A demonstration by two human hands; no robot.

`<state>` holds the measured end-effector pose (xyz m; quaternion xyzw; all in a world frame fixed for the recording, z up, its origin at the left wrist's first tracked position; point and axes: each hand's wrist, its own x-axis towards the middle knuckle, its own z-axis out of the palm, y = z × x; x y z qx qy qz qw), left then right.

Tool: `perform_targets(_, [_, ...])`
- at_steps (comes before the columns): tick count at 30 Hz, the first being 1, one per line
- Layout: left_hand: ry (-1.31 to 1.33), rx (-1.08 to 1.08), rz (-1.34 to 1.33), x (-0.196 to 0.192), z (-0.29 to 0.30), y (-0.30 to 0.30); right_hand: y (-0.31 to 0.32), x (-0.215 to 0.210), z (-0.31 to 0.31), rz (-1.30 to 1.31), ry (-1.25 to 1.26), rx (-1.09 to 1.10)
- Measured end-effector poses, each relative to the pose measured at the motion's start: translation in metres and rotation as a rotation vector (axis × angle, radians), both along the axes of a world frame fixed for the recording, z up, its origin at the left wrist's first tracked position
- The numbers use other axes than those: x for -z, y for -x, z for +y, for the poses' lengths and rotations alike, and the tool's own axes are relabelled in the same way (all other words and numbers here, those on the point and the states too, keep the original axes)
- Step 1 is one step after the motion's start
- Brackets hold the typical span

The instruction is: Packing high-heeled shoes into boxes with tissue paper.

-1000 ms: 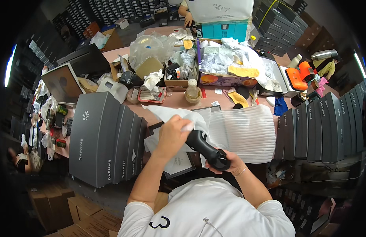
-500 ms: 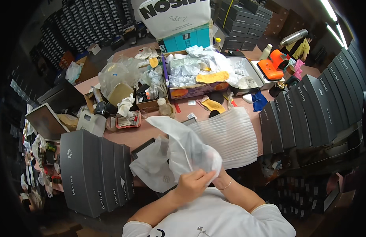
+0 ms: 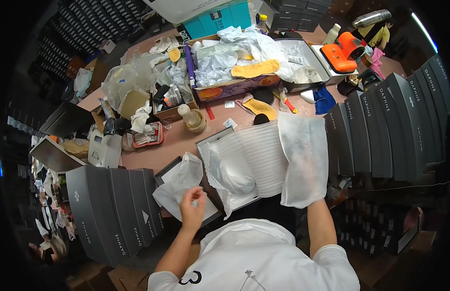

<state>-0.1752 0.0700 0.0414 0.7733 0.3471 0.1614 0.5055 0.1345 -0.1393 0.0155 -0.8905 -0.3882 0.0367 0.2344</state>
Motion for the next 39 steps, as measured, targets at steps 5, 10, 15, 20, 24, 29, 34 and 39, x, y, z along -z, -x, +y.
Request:
perform_targets(5, [-0.08, -0.011, 0.053, 0.003, -0.015, -0.02, -0.027, 0.1, -0.031, 0.305, 0.283, 0.135])
perform_targets(10, [0.493, -0.405, -0.11, 0.038, -0.035, -0.054, 0.044, -0.005, -0.061, 0.554, 0.991, -0.648])
perform_targets(15, [0.96, -0.421, 0.014, 0.062, -0.003, 0.007, 0.108, -0.033, 0.051, 0.503, -0.008, -0.44])
perform_targets(20, [0.316, -0.031, 0.031, 0.042, -0.024, -0.028, 0.154, 0.106, 0.117, 0.17, 0.188, -0.567])
perform_targets(24, [0.111, 0.134, 0.243, 0.052, -0.018, -0.024, 0.162, 0.138, 0.111, 0.137, 0.143, -0.442])
perform_targets(29, [0.96, -0.564, -0.476, 0.08, 0.031, 0.046, 0.138, 0.095, 0.112, 0.323, -0.036, -0.425])
perform_targets(34, [0.942, -0.48, -0.536, 0.028, 0.035, 0.064, 0.148, 0.084, 0.103, 0.262, 0.151, -0.503])
perform_targets(39, [0.519, 0.119, -0.137, 0.02, -0.016, 0.004, 0.176, 0.102, 0.116, 0.236, 0.244, -0.601])
